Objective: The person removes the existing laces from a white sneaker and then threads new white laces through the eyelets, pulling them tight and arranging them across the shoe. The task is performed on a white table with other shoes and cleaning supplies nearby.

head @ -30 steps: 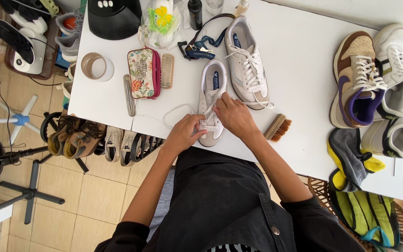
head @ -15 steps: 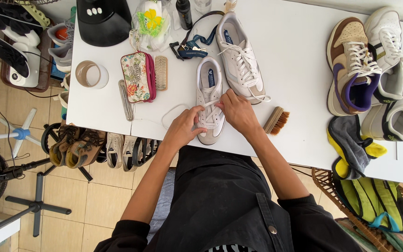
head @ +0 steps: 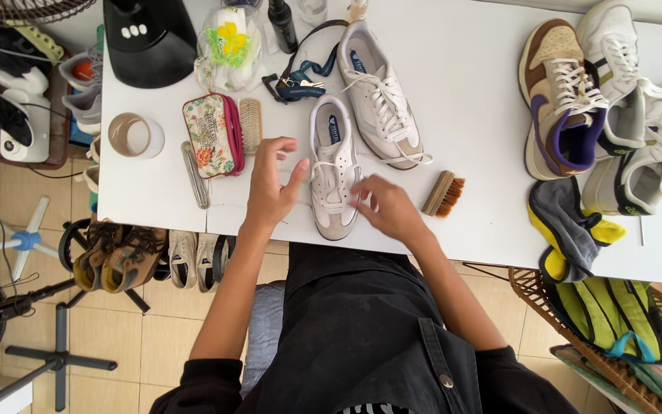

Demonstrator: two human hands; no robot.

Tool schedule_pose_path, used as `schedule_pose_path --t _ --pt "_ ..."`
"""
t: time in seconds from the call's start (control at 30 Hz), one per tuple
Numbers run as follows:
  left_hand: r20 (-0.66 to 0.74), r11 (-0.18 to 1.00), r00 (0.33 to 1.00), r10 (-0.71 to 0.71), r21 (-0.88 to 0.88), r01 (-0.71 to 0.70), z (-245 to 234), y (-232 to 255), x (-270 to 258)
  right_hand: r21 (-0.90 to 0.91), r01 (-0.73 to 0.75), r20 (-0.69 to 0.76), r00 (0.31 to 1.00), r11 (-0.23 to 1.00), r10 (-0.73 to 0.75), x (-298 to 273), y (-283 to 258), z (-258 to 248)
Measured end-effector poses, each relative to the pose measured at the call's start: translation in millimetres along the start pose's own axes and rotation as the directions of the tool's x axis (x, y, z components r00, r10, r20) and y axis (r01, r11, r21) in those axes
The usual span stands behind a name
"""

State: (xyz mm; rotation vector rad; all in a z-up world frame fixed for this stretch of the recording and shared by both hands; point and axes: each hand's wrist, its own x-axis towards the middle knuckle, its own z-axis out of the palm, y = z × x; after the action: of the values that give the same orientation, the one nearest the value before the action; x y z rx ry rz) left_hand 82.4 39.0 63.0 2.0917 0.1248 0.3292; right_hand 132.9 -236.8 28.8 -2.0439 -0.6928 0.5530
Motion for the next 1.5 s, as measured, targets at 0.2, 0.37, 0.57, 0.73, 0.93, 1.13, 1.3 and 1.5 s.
schedule_pose_path --t 0.2,0.37,0.57,0.73,0.93,1.13,1.3,1.5 --pt "0.566 0.811 0.823 -0.041 0.500 -0.303 58 -41 16 -0.159 -0.015 0.005 1.000 0.987 0.016 -8 5 41" --pt "0.627 0.800 0.747 -0.221 0.554 -0.228 59 -33 31 -0.286 0.016 0.055 0.998 0.958 0.000 -3 14 45" --pt "0.601 0.865 0.739 -0.304 0.500 -0.051 46 -9 37 -0.199 0.032 0.071 0.997 0.979 -0.018 -3 35 58" --pt "0.611 0.877 0.737 -0.288 0.478 -0.053 68 -38 28 -0.069 -0.010 0.124 0.992 0.998 0.019 0 23 38" --pt "0.624 0.880 0.738 -0.259 0.467 -0.086 82 -59 23 0.103 -0.045 0.116 0.993 0.994 0.033 -2 21 26" --pt "0.640 0.901 0.730 -0.240 0.427 -0.078 81 -55 23 0.204 -0.119 0.108 0.989 0.972 0.099 -2 32 30" --pt "0.619 0.903 0.769 -0.159 0.407 -0.141 80 -50 20 0.204 -0.147 0.119 0.985 0.968 0.125 2 37 32" --pt "0.588 0.843 0.802 -0.102 0.480 -0.245 82 -49 16 0.173 -0.164 0.129 0.981 0.971 0.142 6 37 32"
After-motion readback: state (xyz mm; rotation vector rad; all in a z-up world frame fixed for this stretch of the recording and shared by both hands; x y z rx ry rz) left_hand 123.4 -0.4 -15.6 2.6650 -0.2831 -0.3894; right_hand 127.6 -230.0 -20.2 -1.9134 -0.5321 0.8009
